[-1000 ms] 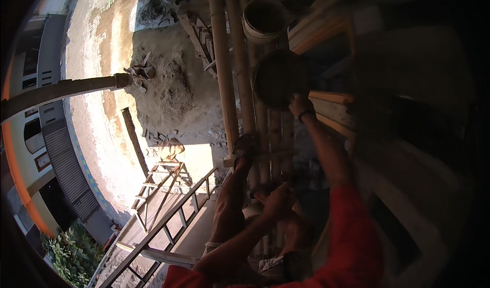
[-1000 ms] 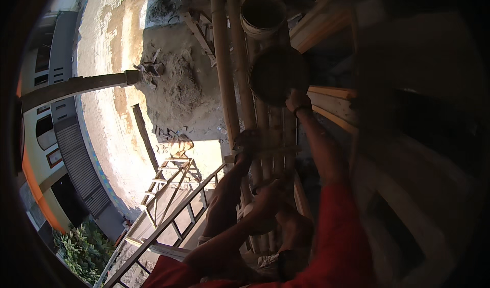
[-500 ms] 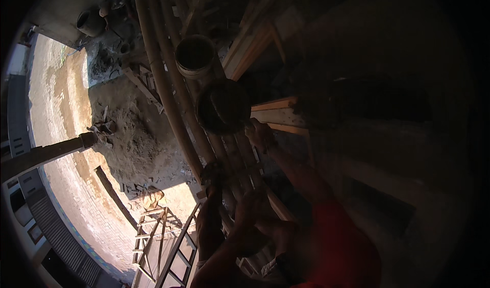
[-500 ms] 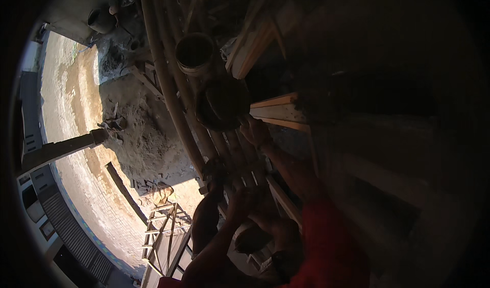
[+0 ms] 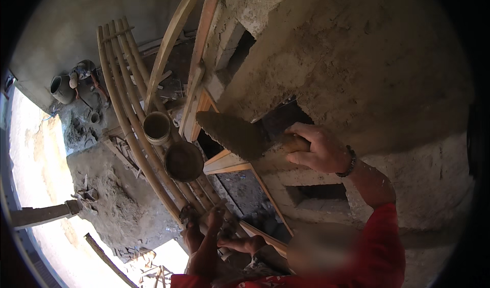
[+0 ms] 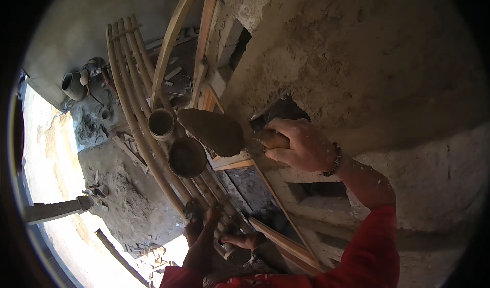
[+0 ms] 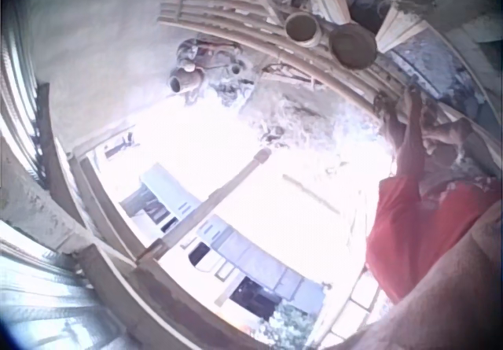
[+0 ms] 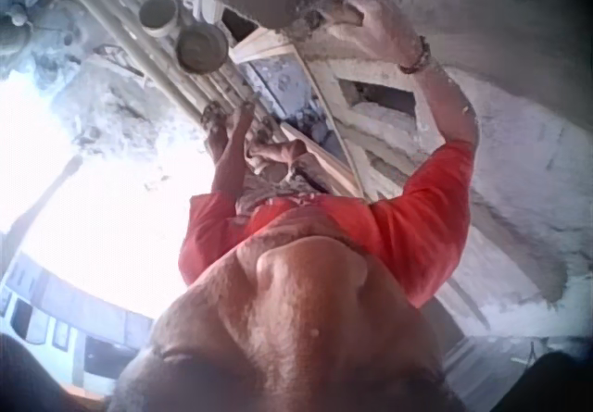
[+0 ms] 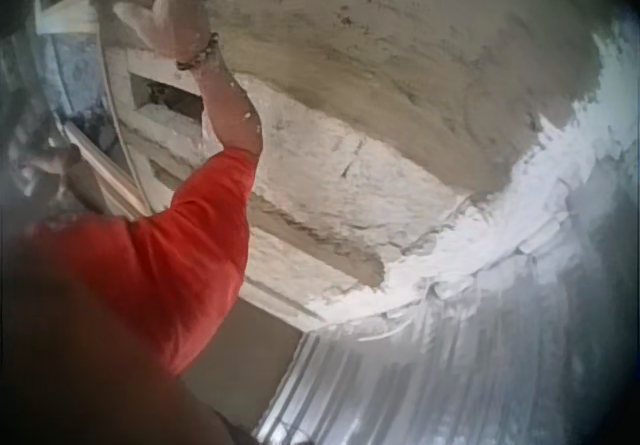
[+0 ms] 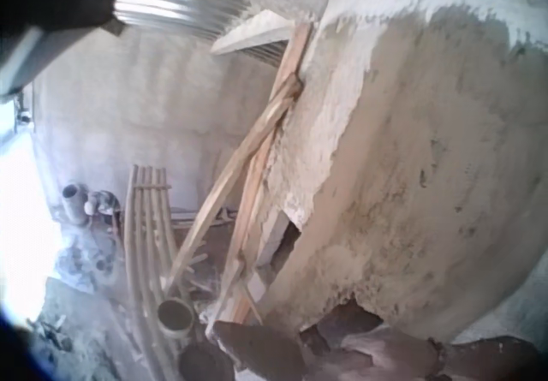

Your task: The person applies mortar from a bucket onto a concrete wall using a trowel while standing on bamboo scaffolding.

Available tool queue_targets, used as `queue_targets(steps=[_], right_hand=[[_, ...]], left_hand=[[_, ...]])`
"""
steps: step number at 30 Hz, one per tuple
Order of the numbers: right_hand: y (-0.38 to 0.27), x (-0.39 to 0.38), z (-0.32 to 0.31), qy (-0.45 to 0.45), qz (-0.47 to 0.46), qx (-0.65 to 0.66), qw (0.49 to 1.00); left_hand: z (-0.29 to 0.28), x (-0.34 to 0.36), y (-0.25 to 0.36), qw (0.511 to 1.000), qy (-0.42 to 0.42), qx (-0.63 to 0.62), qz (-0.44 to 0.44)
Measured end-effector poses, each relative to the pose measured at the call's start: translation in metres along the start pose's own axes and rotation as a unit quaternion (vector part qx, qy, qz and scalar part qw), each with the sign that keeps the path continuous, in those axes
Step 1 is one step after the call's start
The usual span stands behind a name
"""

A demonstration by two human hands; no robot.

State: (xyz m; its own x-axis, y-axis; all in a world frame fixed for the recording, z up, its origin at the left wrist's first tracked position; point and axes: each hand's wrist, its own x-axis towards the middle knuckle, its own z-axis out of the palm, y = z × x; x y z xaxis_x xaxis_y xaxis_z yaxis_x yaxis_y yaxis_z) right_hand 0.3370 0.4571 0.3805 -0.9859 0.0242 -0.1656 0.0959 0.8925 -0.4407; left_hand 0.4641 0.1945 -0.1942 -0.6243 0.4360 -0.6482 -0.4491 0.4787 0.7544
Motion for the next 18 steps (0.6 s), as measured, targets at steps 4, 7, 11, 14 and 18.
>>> queue_targets(steps=[4, 7, 11, 14, 18], right_hand=[[-0.034, -0.001, -0.046, -0.032, 0.009, 0.189, 0.981], [0.001, 0.010, -0.070, -0.060, 0.162, 0.371, 0.912], [0.022, -0.008, -0.155, 0.315, 0.186, -0.064, 0.929], [0.008, -0.012, -0.168, 0.350, 0.154, -0.099, 0.919], [0.032, -0.012, -0.084, 0.141, 0.210, -0.005, 0.968]], left_hand=[[-0.006, 0.001, -0.014, 0.999, 0.025, -0.001, 0.029], [-0.006, -0.007, -0.005, 0.997, 0.036, 0.060, 0.027], [-0.002, -0.006, 0.030, 0.997, 0.034, 0.070, 0.025], [-0.018, -0.012, 0.025, 0.997, 0.038, 0.059, -0.017], [-0.011, -0.047, 0.097, 0.999, 0.004, 0.032, -0.009]])
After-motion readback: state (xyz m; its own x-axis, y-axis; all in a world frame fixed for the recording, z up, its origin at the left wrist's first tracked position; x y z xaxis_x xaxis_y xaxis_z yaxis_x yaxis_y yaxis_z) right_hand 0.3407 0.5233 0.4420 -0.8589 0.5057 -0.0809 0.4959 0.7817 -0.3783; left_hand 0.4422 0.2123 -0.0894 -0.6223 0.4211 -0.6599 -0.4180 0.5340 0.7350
